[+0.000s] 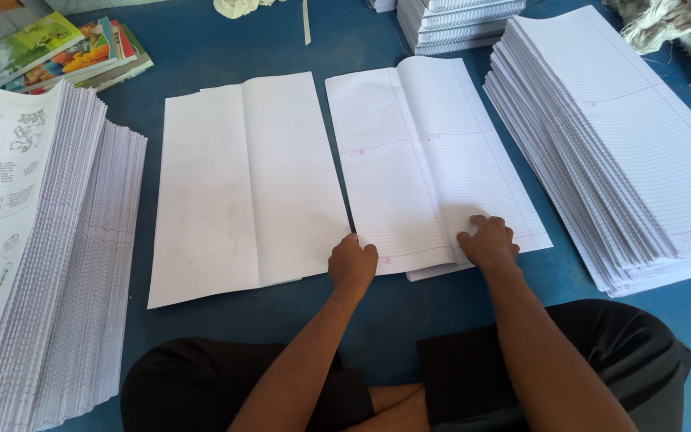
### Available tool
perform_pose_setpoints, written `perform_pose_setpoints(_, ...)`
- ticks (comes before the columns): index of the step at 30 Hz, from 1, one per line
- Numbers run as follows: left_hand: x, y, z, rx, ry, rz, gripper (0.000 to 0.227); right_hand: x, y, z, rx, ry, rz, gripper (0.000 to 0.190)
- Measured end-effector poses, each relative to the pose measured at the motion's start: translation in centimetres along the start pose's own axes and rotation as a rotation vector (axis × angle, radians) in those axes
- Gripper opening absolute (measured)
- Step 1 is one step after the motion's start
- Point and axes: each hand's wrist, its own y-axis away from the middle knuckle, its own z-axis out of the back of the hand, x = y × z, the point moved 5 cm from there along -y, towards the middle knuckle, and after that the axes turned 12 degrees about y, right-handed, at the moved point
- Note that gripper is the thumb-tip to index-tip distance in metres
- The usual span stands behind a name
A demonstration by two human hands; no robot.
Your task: The person inserts printed cover sheets into lined paper stacks to assemble notebooks. They repeatedly pick up a cover sheet, open a stack of lined pages, insert the cover, and place the assembled unit aside.
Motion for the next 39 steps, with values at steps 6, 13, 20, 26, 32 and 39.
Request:
perform_pose_setpoints(6, 0.6, -0.8, -0.2, -0.117, -0.044, -0.203, 0.041, 0.1, 0.1, 0.8, 0.044, -0.003, -0.004, 0.062)
perform_pose_setpoints(13, 3.5, -2.9, 0.1, -0.100, 0.311, 0.016, 0.031, 2.1, 1.4, 2.5, -0.131, -0.007, 0.223, 0.074)
perform_pose_setpoints(20, 2.9, -1.8, 0.8, 0.053, 0.621, 0.172, 0.025, 9.3, 8.7, 2.4, -0.149, -0.003, 0.956, 0.060)
perform_pose_setpoints(26, 2.8, -1.7, 1.2, 0.093, 0.733, 0.208, 0.026, 11.3, 11.4, 1.2, -0.115, 0.122, 1.049, 0.046)
perform_pose_setpoints(32, 2.9, -1.6, 1.1, 0.090, 0.763, 0.219, 0.026, 11.2, 11.2, 1.0, -0.180, 0.002, 1.049, 0.016)
perform_pose_setpoints(39, 2.7, -1.4, 1.4, 0.060, 0.737, 0.217, 0.023, 10.5, 10.6, 1.9, -0.158, -0.217, 0.917, 0.013)
